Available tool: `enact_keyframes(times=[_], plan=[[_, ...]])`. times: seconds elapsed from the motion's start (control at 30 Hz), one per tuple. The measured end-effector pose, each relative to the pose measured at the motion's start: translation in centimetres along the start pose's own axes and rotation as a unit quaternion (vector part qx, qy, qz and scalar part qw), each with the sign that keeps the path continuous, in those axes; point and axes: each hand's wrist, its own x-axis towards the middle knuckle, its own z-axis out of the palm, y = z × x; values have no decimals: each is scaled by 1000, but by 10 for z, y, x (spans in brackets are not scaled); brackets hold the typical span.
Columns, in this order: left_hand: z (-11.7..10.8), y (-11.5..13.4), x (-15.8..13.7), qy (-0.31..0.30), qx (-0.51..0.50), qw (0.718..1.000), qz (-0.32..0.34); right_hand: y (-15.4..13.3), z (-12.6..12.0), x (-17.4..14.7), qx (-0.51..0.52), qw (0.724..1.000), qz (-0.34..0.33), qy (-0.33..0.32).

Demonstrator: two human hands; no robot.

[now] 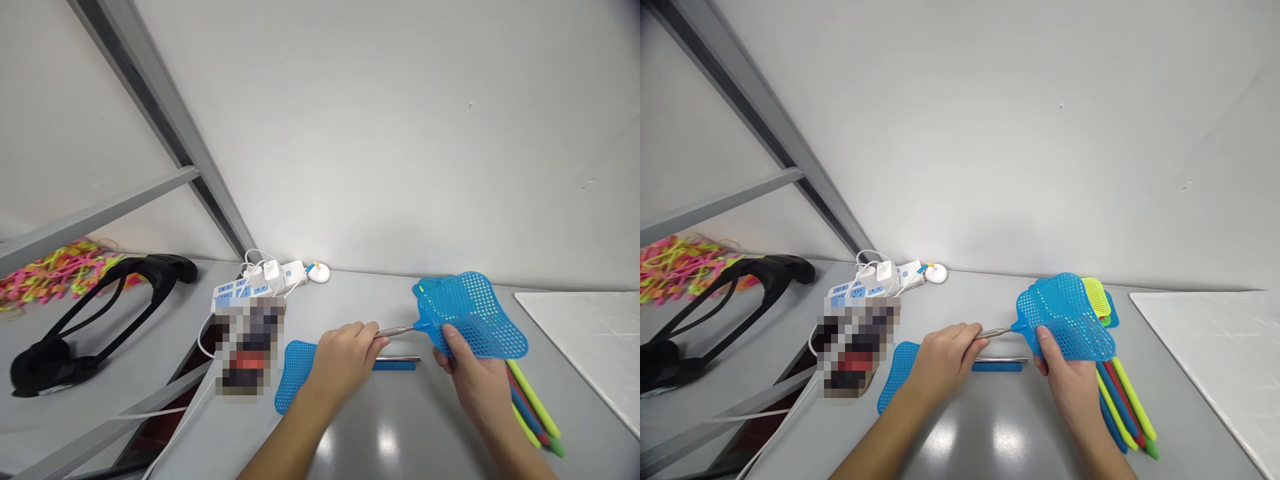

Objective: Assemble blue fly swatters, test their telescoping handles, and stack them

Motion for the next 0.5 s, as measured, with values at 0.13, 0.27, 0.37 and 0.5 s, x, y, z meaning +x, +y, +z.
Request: enact_keyframes(times=[0.13,0.27,0.37,0.5], plan=[[-5,10,0,-46,10,999,-10,1,8,-3,17,998,-14,-56],[-8,14,0,-91,14,995,-38,1,7,0,29,995,-6,-90],[-8,15,-1,-127,-9,991,-47,-1,2,3,-25,991,-18,-128],[-8,17,-1,-154,-27,986,-54,-6,-2,3,-39,989,-20,-143]])
